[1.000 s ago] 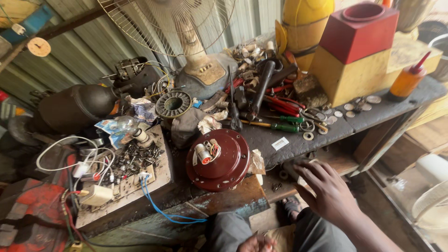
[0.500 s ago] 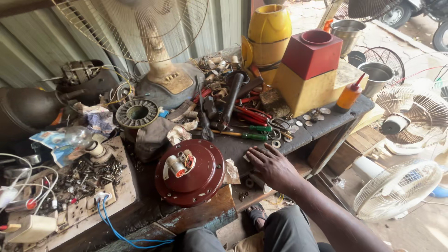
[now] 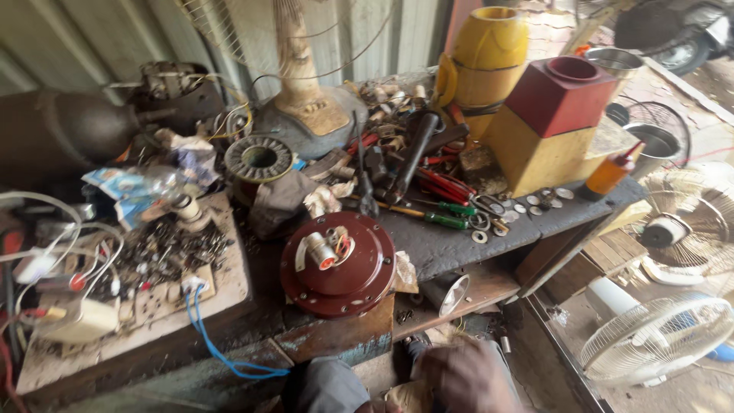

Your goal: The person sits at a cluttered workbench and handles a small white electrical component, wrapping it with tape. They then use a screwdriver to adjust or tighten a screw on a red circular motor housing, repeatedly manipulating the component and the tool.

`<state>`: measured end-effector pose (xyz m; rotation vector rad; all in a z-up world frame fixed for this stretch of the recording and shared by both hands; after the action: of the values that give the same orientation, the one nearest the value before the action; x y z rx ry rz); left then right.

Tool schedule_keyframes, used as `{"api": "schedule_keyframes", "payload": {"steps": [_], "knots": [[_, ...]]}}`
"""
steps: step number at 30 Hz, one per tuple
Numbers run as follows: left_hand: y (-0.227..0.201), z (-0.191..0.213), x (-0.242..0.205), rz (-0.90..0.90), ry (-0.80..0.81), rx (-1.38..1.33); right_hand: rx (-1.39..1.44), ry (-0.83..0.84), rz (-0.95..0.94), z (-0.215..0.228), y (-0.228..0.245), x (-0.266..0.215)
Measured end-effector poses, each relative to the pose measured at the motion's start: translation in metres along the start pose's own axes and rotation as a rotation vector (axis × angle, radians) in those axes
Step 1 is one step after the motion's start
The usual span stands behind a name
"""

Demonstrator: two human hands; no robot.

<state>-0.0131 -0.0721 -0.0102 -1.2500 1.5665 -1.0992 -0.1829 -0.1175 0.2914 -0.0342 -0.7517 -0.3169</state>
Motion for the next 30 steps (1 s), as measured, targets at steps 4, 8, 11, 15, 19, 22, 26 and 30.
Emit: {"api": "schedule_keyframes", "payload": {"steps": [4,8,11,15,19,22,26,30], "knots": [[-0.021,-0.02,-0.023,-0.035,0.028,-0.105,0.056,-0.028,0.025,-0.032,0.046,-0.04],[-0.074,-0.046,-0.045,-0.014,0.04,-0.238,0.035,0.002,0.067,-0.03,0.049,-0.055],[-0.112,-0.065,-0.055,0.04,0.001,-0.315,0.072,-0.022,0.068,-0.006,0.065,-0.038],[-0.164,-0.075,-0.093,0.021,-0.032,-0.152,0.272,-0.063,-0.171,0.03,0.091,-0.01],[-0.191,-0.078,-0.107,-0.021,-0.036,-0.165,0.48,0.002,-0.478,0.038,0.1,-0.006],[-0.191,-0.081,-0.117,0.004,-0.043,-0.155,0.513,0.008,-0.58,0.041,0.107,-0.014],[-0.195,-0.086,-0.131,-0.047,-0.026,-0.08,0.526,-0.012,-0.641,0.038,0.115,-0.021],[-0.206,-0.09,-0.146,-0.121,-0.049,0.107,0.585,0.01,-0.688,0.034,0.116,-0.03]]}}
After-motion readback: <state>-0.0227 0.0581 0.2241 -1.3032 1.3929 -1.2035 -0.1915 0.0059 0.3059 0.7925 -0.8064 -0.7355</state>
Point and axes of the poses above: each hand's wrist, its own x-axis towards the middle knuckle, its own z-axis out of the back of the hand, y = z × x, the point moved 6 cm from there along x, towards the middle knuckle, and after that the axes turned 8 degrees about x, right-handed, at the moved point
